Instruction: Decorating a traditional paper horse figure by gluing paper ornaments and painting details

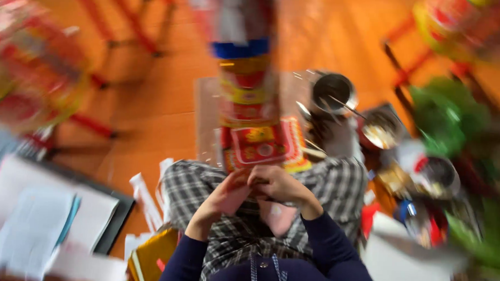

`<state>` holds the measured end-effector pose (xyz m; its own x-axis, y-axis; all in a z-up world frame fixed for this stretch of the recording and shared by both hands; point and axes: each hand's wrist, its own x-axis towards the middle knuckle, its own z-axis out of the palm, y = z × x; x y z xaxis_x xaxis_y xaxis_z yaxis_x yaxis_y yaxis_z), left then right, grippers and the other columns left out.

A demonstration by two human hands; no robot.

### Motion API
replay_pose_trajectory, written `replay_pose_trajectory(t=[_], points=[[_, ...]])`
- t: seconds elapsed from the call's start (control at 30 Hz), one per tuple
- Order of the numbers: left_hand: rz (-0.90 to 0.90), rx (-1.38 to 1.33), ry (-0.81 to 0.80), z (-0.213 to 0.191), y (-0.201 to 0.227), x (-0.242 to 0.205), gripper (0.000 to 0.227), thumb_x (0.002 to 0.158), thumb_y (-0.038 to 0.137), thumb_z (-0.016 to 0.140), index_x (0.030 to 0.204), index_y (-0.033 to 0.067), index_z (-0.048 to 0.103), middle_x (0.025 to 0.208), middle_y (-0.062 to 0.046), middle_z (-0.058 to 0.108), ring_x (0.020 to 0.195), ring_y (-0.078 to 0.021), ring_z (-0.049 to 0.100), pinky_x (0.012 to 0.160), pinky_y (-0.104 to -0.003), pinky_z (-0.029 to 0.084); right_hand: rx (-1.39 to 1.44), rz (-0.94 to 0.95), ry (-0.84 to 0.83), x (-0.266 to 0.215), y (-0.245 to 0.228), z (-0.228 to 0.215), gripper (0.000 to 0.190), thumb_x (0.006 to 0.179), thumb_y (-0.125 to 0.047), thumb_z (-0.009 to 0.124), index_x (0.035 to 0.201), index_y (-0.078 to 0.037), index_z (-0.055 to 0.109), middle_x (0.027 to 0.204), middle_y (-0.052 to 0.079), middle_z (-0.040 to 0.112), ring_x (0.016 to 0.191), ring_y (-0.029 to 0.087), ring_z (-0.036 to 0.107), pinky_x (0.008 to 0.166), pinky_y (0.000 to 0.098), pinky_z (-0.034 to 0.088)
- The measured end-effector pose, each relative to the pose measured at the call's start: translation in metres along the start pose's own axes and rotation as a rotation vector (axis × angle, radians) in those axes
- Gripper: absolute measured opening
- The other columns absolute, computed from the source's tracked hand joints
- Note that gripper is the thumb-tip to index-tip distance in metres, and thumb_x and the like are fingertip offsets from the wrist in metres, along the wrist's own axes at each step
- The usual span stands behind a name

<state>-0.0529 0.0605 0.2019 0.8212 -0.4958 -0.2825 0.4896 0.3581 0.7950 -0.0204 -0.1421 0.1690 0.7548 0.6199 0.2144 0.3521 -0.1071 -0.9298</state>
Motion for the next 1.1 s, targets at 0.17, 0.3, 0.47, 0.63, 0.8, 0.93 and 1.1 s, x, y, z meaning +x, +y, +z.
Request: replay_pose_trajectory(t=[0.17, 0.3, 0.47, 0.63, 0.8, 0.93, 1.1], points=[[0.307, 0.212, 0.345, -0.091, -0.033, -0.026, 0.037, 0.102, 0.032, 0.048, 0.102, 0.0074, 0.076, 0.088, -0.001, 0.069, 0.085, -0.0098, 0.059, 0.079, -0.024, 0.044, -0.078, 0.242, 0.286, 0.039, 0.022, 0.017, 0.026, 0.079, -0.006, 0.073, 0.102, -0.017, 0.074, 0.086, 0.004, 0.073, 0.085, 0.019, 0.072, 0.082, 0.034, 0.057], [0.517, 0.228, 0.445, -0.066, -0.024, -0.039, 0.029, 0.086, 0.008, 0.073, 0.114, 0.0023, 0.069, 0.09, -0.004, 0.068, 0.082, -0.0095, 0.059, 0.072, -0.026, 0.053, -0.107, 0.237, 0.324, 0.049, 0.009, 0.033, 0.025, 0.076, -0.008, 0.074, 0.1, -0.014, 0.075, 0.077, 0.008, 0.07, 0.076, 0.017, 0.069, 0.075, 0.0333, 0.056], [0.579, 0.076, 0.43, -0.073, -0.039, -0.038, 0.01, 0.09, 0.013, 0.07, 0.096, 0.0046, 0.068, 0.091, -0.002, 0.071, 0.079, -0.0046, 0.063, 0.068, -0.019, 0.051, -0.052, 0.27, 0.38, 0.041, -0.012, 0.053, 0.015, 0.086, -0.014, 0.069, 0.097, -0.005, 0.069, 0.082, 0.004, 0.068, 0.076, 0.013, 0.06, 0.071, 0.0275, 0.048], [0.562, 0.139, 0.426, -0.055, -0.015, -0.069, 0.021, 0.089, 0.018, 0.071, 0.105, 0.0041, 0.069, 0.101, -0.008, 0.072, 0.087, -0.0139, 0.069, 0.077, -0.025, 0.058, -0.042, 0.305, 0.385, 0.04, -0.027, 0.062, 0.014, 0.088, -0.015, 0.069, 0.097, -0.004, 0.069, 0.086, 0.006, 0.07, 0.08, 0.015, 0.063, 0.072, 0.0285, 0.051], [0.565, 0.175, 0.441, -0.06, -0.021, -0.069, 0.017, 0.088, 0.012, 0.07, 0.103, 0.0033, 0.07, 0.101, -0.008, 0.072, 0.089, -0.0144, 0.069, 0.08, -0.027, 0.057, -0.045, 0.293, 0.369, 0.037, -0.016, 0.067, 0.015, 0.089, -0.014, 0.068, 0.1, -0.003, 0.069, 0.087, 0.007, 0.071, 0.08, 0.014, 0.064, 0.072, 0.0277, 0.051], [0.557, 0.105, 0.457, -0.064, -0.025, -0.067, 0.013, 0.089, 0.006, 0.068, 0.101, 0.0028, 0.071, 0.099, -0.008, 0.073, 0.088, -0.0144, 0.069, 0.078, -0.026, 0.058, -0.024, 0.298, 0.383, 0.036, -0.009, 0.069, 0.016, 0.088, -0.013, 0.069, 0.1, -0.003, 0.069, 0.086, 0.007, 0.07, 0.079, 0.014, 0.063, 0.071, 0.0264, 0.051], [0.528, 0.033, 0.444, -0.068, -0.028, -0.064, 0.022, 0.088, 0.004, 0.069, 0.11, 0.0027, 0.07, 0.103, -0.01, 0.073, 0.087, -0.0148, 0.07, 0.077, -0.025, 0.06, -0.007, 0.291, 0.382, 0.034, -0.013, 0.068, 0.017, 0.088, -0.012, 0.071, 0.102, -0.003, 0.07, 0.089, 0.007, 0.072, 0.08, 0.014, 0.065, 0.073, 0.0257, 0.054]])
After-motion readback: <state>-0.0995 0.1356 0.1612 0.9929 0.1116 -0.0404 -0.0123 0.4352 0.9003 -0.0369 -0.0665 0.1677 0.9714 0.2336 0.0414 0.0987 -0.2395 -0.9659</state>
